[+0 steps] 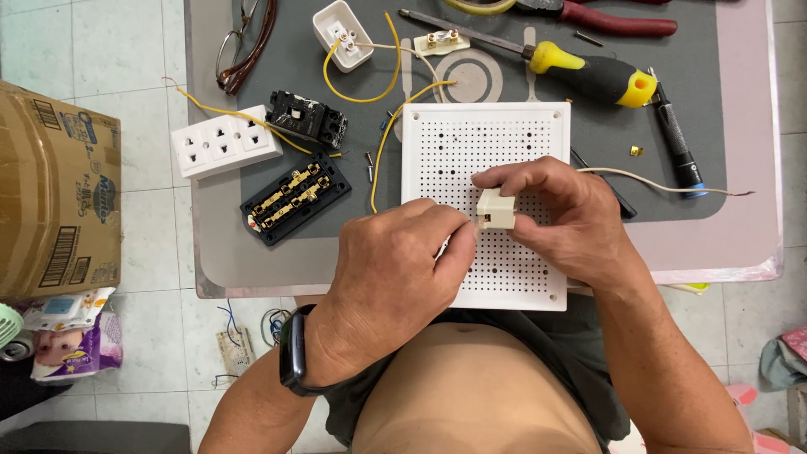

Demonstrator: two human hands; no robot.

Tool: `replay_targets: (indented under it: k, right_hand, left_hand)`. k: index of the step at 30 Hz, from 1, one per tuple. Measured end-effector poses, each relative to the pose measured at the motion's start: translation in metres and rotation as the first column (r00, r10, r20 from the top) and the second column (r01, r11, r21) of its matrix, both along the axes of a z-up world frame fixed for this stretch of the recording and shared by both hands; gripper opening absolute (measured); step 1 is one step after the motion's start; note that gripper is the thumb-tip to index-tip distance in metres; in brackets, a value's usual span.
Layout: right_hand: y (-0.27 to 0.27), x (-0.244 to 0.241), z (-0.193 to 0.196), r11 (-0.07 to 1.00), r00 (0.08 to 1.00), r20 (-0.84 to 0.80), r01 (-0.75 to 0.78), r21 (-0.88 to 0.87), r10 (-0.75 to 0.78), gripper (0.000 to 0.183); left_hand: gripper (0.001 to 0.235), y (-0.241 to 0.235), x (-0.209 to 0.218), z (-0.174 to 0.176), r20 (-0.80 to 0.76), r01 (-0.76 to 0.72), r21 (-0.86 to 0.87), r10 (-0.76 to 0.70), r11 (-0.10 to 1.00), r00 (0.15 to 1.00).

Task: The person assembles an electrical outlet by inserting wires into a terminal block and tightening the screws with a screwdriver. They then connect the terminal block to a perforated board and handle additional wires and a power strip.

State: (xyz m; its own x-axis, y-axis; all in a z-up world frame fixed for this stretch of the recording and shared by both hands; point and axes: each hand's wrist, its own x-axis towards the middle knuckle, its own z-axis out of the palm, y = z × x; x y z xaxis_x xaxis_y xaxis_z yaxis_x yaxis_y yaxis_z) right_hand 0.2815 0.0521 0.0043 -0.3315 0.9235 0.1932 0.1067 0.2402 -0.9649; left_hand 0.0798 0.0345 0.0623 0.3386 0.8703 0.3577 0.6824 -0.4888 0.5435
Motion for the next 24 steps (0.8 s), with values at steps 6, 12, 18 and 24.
replay_targets:
  k: [6,12,18,24]
  right_hand:
    - [-0.001,0.001,0.001,0.994,0.984,0.173,0.026,0.104,-0.044,0.026]
    - [0.000,-0.002,0.003,0.979,0.962,0.255,0.048,0.198,-0.099,0.030]
    - [0.000,-0.002,0.002,0.985,0.971,0.226,0.043,0.168,-0.081,0.029]
    - [-0.001,-0.004,0.003,0.983,0.966,0.245,0.044,0.181,-0.088,0.029]
  left_hand:
    - [0.024,0.001,0.000,-0.001,-0.017,-0.036,-0.006,0.036,0.999,0.999]
    - [0.028,-0.001,-0.003,-0.005,-0.118,-0.063,0.084,0.073,0.994,0.990]
    - [0.003,-0.001,-0.009,-0.008,-0.093,0.025,-0.021,-0.027,0.999,0.995]
    - [0.004,-0.001,-0.011,-0.021,-0.076,-0.036,0.025,0.038,0.999,0.996]
